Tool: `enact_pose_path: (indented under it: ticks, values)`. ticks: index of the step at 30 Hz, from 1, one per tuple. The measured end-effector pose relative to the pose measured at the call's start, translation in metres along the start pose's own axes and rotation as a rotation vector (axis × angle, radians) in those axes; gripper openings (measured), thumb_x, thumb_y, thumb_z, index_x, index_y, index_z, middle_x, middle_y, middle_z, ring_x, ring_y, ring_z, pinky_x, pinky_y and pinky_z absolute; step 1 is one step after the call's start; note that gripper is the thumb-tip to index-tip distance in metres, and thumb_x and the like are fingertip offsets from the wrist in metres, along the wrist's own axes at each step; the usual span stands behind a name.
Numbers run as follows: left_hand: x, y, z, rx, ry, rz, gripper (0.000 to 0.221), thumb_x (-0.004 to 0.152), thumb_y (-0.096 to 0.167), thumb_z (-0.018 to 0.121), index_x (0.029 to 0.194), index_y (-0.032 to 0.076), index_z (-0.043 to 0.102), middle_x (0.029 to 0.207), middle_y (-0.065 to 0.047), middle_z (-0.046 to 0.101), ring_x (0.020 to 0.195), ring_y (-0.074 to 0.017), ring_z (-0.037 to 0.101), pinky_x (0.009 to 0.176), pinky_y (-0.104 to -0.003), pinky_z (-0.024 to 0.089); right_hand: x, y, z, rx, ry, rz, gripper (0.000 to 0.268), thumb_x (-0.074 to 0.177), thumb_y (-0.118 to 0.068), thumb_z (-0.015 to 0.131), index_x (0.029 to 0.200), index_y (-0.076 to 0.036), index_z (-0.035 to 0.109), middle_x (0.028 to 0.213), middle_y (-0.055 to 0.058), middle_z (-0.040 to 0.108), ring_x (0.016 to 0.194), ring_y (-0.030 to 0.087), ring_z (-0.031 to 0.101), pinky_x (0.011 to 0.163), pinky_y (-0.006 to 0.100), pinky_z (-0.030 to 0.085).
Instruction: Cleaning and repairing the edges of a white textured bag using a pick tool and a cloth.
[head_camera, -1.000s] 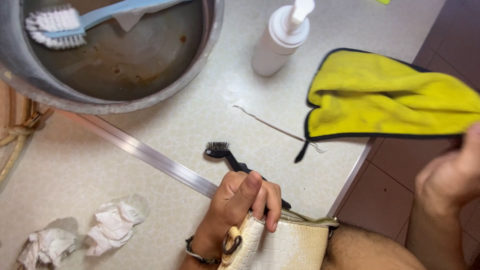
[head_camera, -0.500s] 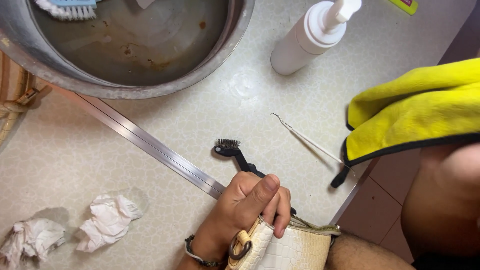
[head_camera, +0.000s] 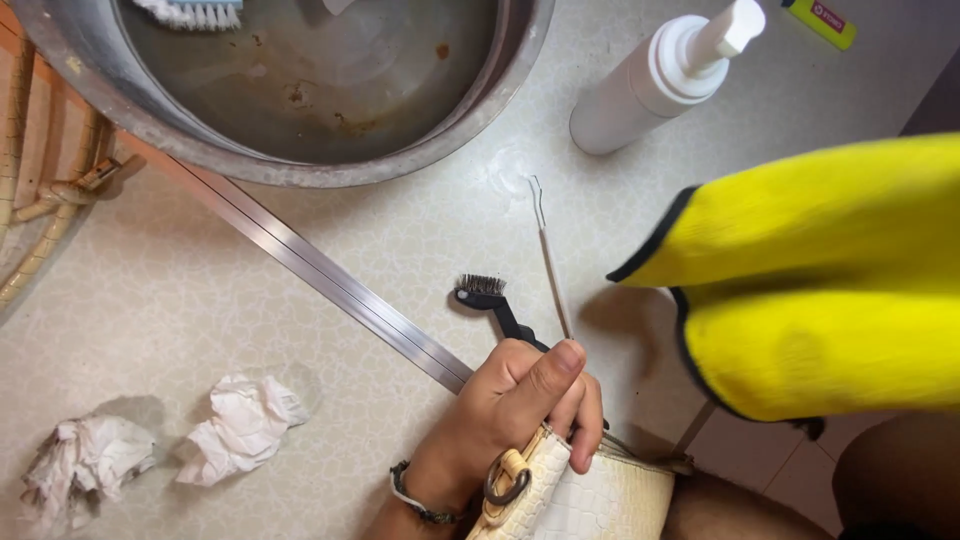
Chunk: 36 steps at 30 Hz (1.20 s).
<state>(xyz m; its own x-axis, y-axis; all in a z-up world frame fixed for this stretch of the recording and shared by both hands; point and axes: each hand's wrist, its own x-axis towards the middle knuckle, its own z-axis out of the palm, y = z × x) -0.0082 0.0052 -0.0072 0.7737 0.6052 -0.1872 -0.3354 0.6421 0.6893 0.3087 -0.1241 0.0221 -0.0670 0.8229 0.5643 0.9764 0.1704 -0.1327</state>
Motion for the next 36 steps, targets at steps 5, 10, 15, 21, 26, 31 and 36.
enact_pose_path:
  ticks: [5,10,15,21,26,31,36]
  values:
    - [-0.001,0.001,0.003,-0.013,-0.006,-0.078,0.063,0.108,0.04,0.04,0.052,0.011,0.044,0.05,-0.014,0.055,0.047,-0.0174,0.055,0.064,-0.029,0.044,0.05,-0.072,0.038,0.752,-0.103,-0.003,0.017,0.104,-0.037,0.046,0.111,-0.024,0.038,0.09,0.011,0.066,0.077,0.016,0.071,0.076,0.027,0.064]
    - [0.002,0.004,0.004,0.297,0.042,-0.134,0.067,0.108,0.038,0.042,0.048,0.011,0.049,0.047,-0.003,0.053,0.047,-0.0106,0.051,0.051,-0.026,0.04,0.084,-0.099,0.079,1.17,-0.254,-0.277,0.015,0.088,-0.015,0.067,0.081,-0.007,0.057,0.068,0.005,0.051,0.043,0.014,0.04,0.044,0.032,0.033]
    - [0.006,0.005,0.005,0.499,0.072,-0.181,0.061,0.106,0.035,0.046,0.05,0.011,0.049,0.046,0.002,0.05,0.046,-0.0088,0.047,0.048,-0.03,0.04,0.084,-0.108,0.102,1.258,-0.255,-0.384,0.038,0.108,-0.026,0.048,0.079,-0.006,0.061,0.069,0.006,0.057,0.051,0.019,0.065,0.049,0.029,0.053]
    - [0.009,0.01,0.005,0.593,0.088,-0.285,0.065,0.104,0.035,0.048,0.048,0.01,0.028,0.044,0.005,0.029,0.042,-0.01,0.032,0.04,-0.036,0.028,0.092,-0.101,0.099,1.207,-0.519,-0.443,0.061,0.125,-0.034,0.015,0.089,-0.012,0.058,0.08,0.008,0.063,0.058,0.021,0.06,0.057,0.034,0.049]
    - [0.008,0.005,0.001,0.623,0.103,-0.198,0.064,0.106,0.034,0.048,0.049,0.012,0.026,0.046,0.007,0.028,0.042,-0.0093,0.03,0.039,-0.036,0.025,0.098,-0.099,0.108,1.102,-0.376,-0.627,0.03,0.108,-0.023,0.039,0.084,-0.017,0.056,0.07,0.003,0.055,0.05,0.017,0.046,0.049,0.034,0.031]
    - [0.008,0.005,0.001,0.64,0.103,-0.183,0.063,0.105,0.035,0.047,0.05,0.011,0.027,0.048,0.006,0.028,0.044,-0.01,0.032,0.041,-0.037,0.027,0.098,-0.101,0.111,1.032,-0.312,-0.682,0.026,0.106,-0.021,0.04,0.084,-0.019,0.054,0.066,0.0,0.053,0.049,0.016,0.043,0.048,0.033,0.031]
    - [0.009,0.003,0.0,0.594,0.091,-0.148,0.063,0.105,0.032,0.047,0.049,0.013,0.025,0.044,0.007,0.028,0.041,-0.0088,0.03,0.039,-0.035,0.024,0.089,-0.096,0.112,1.029,-0.275,-0.691,0.027,0.107,-0.024,0.039,0.084,-0.019,0.052,0.066,0.0,0.053,0.048,0.015,0.041,0.047,0.032,0.029]
